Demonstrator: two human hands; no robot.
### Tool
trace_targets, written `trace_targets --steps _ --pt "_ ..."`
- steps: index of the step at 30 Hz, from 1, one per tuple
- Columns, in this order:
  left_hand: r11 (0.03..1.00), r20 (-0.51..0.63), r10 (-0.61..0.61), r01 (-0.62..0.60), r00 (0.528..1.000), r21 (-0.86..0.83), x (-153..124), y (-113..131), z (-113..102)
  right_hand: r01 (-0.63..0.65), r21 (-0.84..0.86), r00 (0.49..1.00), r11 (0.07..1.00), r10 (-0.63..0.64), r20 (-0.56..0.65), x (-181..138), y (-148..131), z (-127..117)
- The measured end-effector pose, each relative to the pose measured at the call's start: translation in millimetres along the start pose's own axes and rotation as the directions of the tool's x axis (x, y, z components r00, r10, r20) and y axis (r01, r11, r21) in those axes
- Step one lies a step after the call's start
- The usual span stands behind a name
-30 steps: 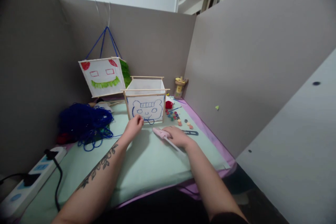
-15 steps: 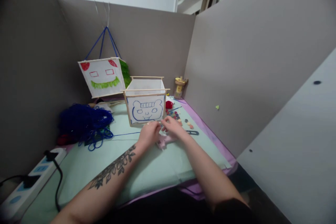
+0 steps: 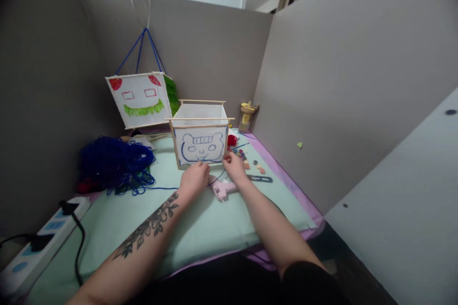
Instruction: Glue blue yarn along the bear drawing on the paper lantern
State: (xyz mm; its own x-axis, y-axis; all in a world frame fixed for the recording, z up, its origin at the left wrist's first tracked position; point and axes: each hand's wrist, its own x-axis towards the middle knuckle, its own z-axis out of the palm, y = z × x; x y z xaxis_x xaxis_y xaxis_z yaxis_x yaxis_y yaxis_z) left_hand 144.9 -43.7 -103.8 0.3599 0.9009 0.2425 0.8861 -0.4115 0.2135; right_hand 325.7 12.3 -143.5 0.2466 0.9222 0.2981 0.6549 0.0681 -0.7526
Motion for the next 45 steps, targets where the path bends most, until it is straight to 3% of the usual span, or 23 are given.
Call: trace_targets --steps 3,9,17,23,30,34,36,39,42,45 --pt "0.997 0.066 -0.072 0.070 0.995 0.031 4.9 -14.9 -4.8 0.085 -0.094 0.995 0.992 -0.090 -0.043 -2.8 -1.0 -2.1" --pt "1.000 0.086 -0.027 0.029 0.996 -0.012 13.4 -13.3 -2.3 0.133 -0.283 0.991 0.950 -0.135 0.014 -4.3 -8.6 -10.8" --pt "1.000 0.126 -0.006 0.007 0.992 -0.010 20.4 -12.1 -2.8 0.102 -0.456 0.994 0.884 -0.077 0.072 -1.9 -17.0 -15.1" --pt "1.000 0.162 -0.015 0.017 0.987 -0.011 27.9 -5.1 -3.2 0.088 -0.496 0.996 0.864 -0.065 0.063 -4.2 -21.7 -14.1" --pt "0.996 0.100 -0.089 0.090 0.991 -0.005 22.6 -11.7 -18.7 0.074 -0.487 0.996 0.870 -0.042 0.077 -5.4 -20.8 -16.5" --pt "0.994 0.198 -0.109 0.105 0.974 0.032 10.1 -26.6 -31.4 0.111 -0.467 0.994 0.877 -0.096 0.057 -7.9 -19.0 -20.9" --pt "0.995 0.292 -0.097 0.083 0.952 0.060 6.1 -33.6 -34.0 0.216 -0.439 0.976 0.872 -0.190 0.103 -9.8 -19.4 -21.8" --pt "0.992 0.382 -0.086 0.044 0.920 0.118 4.2 -38.1 -33.1 0.350 -0.381 0.927 0.856 -0.258 0.271 -12.9 -23.2 -19.3" --pt "0.991 0.414 -0.074 0.020 0.907 0.133 4.6 -35.9 -29.2 0.359 -0.379 0.902 0.853 -0.214 0.374 -15.5 -28.4 -14.5" --pt "0.992 0.434 -0.070 0.017 0.898 0.125 5.5 -33.0 -25.2 0.336 -0.390 0.910 0.857 -0.188 0.371 -16.1 -30.9 -11.3"
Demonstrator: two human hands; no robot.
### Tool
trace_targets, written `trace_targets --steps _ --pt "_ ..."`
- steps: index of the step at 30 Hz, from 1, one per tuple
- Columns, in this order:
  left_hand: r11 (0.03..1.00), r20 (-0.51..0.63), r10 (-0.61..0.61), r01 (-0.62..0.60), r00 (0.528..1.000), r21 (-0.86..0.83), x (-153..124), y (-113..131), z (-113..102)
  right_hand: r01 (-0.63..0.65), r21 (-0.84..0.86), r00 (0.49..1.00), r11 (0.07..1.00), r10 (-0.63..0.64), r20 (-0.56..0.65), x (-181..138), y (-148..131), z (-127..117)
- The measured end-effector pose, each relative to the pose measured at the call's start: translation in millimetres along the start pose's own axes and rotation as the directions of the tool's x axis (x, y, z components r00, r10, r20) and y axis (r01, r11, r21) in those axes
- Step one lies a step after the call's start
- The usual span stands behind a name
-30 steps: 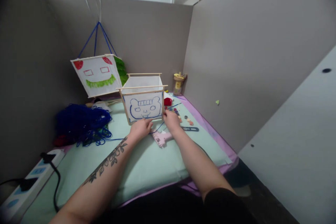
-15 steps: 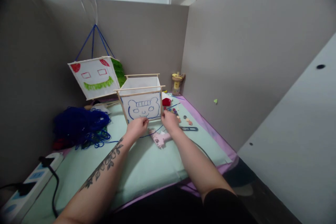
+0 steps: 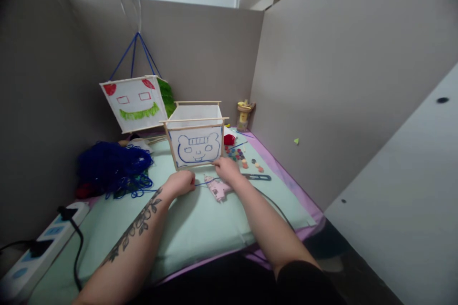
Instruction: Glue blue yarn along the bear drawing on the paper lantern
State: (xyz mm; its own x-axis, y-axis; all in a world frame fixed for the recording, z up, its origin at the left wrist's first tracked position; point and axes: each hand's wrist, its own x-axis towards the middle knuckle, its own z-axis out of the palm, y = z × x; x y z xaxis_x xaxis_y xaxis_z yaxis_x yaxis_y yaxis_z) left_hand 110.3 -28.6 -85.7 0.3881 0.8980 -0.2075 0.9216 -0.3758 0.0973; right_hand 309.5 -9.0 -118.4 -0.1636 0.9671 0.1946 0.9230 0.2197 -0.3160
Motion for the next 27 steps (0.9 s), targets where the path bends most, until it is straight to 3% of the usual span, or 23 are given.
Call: trace_targets --steps 16,22,27 --pt "0.999 -0.015 0.027 -0.026 1.000 0.027 2.6 -0.1 5.7 -0.114 0.121 0.987 0.986 0.126 -0.102 -1.0 3.1 0.4" --pt "1.000 -0.013 0.019 -0.019 1.000 0.022 2.2 0.2 5.5 -0.051 0.120 0.999 0.991 0.052 -0.012 4.0 0.9 5.3" --pt "0.999 0.019 0.014 -0.015 1.000 0.048 1.4 1.7 2.8 -0.080 0.105 0.997 0.991 0.079 0.007 6.8 2.0 7.5"
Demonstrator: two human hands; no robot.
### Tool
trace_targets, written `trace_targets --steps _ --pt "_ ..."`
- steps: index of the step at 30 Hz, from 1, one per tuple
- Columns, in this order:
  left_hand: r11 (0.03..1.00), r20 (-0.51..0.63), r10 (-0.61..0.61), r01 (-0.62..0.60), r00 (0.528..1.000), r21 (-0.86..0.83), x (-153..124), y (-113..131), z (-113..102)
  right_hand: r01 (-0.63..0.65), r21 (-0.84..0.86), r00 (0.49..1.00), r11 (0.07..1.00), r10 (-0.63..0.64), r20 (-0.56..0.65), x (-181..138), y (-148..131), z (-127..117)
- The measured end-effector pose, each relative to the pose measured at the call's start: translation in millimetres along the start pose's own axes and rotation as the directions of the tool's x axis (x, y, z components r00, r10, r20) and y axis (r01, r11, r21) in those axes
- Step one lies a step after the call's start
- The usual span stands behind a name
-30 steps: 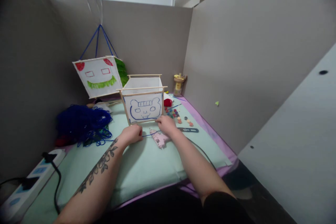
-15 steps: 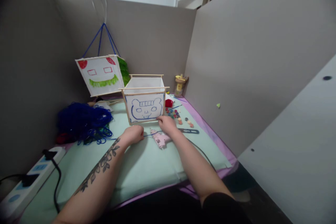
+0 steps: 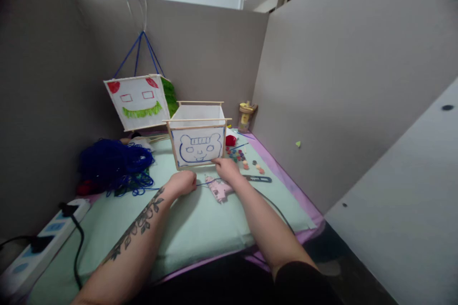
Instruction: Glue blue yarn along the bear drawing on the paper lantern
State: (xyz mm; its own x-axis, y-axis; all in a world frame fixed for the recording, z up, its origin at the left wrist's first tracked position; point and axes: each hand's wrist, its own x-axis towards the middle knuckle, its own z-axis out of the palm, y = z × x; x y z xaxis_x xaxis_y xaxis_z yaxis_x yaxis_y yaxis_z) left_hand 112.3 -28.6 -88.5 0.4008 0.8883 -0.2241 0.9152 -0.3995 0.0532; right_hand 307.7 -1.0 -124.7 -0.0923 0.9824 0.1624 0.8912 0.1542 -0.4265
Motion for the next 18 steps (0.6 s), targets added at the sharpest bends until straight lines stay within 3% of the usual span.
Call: trace_targets --steps 12,18 --pt "1.000 -0.024 0.012 -0.012 1.000 -0.007 -1.0 -1.8 0.8 0.026 0.099 1.000 0.995 -0.025 -0.012 1.7 3.9 3.0" --pt "0.963 -0.116 0.142 -0.164 0.983 -0.212 -0.2 -4.2 -3.5 -0.040 0.121 0.998 0.992 0.045 -0.039 0.8 16.7 -0.6"
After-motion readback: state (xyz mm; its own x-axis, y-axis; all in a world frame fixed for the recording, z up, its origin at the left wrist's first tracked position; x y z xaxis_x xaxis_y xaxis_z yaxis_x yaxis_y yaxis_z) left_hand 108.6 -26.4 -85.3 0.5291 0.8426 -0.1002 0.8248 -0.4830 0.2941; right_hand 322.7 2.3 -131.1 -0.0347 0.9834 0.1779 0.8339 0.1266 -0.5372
